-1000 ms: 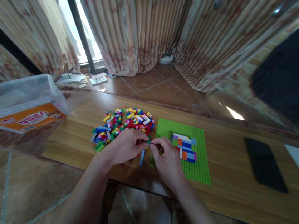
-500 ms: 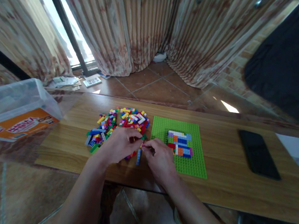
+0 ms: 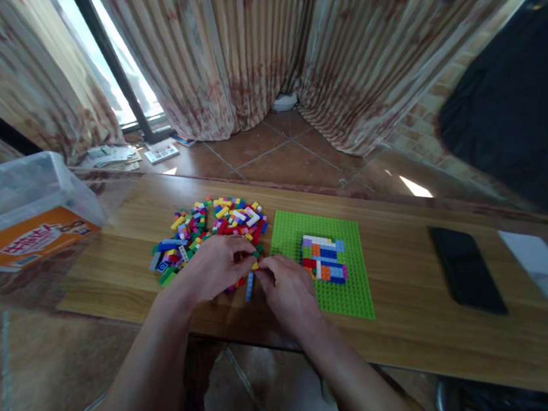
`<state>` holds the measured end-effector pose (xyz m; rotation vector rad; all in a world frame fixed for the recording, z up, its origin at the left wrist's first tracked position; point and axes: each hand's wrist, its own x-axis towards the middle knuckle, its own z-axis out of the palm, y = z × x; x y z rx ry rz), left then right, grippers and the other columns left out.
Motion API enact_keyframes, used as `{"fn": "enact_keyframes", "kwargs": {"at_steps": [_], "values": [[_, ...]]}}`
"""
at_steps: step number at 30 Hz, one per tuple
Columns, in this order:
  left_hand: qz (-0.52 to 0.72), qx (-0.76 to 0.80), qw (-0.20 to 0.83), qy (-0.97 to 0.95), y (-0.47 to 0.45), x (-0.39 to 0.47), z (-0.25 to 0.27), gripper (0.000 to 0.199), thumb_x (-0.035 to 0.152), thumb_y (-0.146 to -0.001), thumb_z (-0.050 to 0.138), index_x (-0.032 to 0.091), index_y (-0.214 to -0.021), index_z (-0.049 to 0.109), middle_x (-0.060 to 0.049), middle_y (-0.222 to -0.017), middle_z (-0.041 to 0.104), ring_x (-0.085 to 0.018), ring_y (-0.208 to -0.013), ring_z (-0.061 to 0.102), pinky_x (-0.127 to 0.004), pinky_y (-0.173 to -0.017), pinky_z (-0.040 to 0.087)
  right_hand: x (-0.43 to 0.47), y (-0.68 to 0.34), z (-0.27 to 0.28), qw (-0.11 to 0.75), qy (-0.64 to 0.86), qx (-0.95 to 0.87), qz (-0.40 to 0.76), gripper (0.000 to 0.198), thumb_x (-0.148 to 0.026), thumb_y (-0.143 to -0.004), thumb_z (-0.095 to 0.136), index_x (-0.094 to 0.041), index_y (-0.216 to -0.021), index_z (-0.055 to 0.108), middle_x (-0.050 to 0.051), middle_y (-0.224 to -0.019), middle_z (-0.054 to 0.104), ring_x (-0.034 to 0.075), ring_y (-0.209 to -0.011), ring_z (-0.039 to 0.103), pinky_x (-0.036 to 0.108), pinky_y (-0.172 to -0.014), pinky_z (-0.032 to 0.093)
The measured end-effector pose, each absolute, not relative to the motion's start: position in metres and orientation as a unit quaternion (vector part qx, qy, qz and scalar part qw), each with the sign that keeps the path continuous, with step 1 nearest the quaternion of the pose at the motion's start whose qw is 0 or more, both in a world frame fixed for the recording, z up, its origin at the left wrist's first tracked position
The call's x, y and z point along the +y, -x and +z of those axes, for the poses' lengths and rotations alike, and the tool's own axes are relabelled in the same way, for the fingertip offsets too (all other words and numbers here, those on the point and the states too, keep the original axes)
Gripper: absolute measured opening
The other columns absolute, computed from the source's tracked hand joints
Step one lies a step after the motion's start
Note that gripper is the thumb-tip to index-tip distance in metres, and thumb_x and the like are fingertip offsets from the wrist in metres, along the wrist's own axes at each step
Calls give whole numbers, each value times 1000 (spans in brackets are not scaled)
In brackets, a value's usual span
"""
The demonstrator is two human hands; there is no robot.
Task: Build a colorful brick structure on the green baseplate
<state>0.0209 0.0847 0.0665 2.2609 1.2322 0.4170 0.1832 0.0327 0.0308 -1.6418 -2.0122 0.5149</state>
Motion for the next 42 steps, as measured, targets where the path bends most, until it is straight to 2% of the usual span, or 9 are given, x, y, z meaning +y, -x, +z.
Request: {"fn": "enact_keyframes", "kwargs": {"at_steps": [6, 10, 15, 27, 42], "values": [[142, 451, 269, -839, -25, 83, 68, 19, 20, -86, 54, 20, -84, 73, -1, -80, 70, -14, -72, 61, -22, -66, 43, 30, -185, 36, 311, 601, -709, 198, 15, -18, -93, 51, -21, -85, 64, 4, -84, 71, 19, -81, 65, 29, -75, 45], [137, 449, 283, -836, -30, 81, 71, 16, 19, -84, 56, 20, -81, 72, -1, -79, 68, -14, -70, 60, -22, -63, 42, 28, -187, 38, 362, 602, -684, 199, 12, -20, -93, 51, -21, -97, 62, 5, -92, 71, 20, -86, 66, 31, -79, 47], [134, 450, 286, -835, -35, 79, 72, 16, 19, -84, 56, 19, -77, 71, -1, -77, 67, -13, -68, 59, -22, -61, 41, 29, -188, 37, 372, 579, -700, 190, 17, -18, -94, 48, -20, -97, 65, 8, -97, 72, 20, -91, 66, 32, -83, 48], [150, 439, 251, -850, -38, 80, 69, 13, 13, -83, 58, 17, -76, 69, 0, -74, 65, -12, -67, 57, -22, -62, 40, 29, -188, 36, 396, 575, -698, 161, 16, -18, -93, 51, -19, -91, 67, 7, -91, 73, 20, -84, 66, 31, -77, 49], [212, 423, 278, -836, -40, 79, 68, 13, 12, -84, 58, 17, -81, 69, 0, -78, 65, -13, -73, 59, -23, -68, 43, 29, -191, 43, 454, 569, -642, 241, 12, -21, -91, 55, -20, -91, 68, 1, -81, 73, 14, -71, 66, 24, -66, 48]]}}
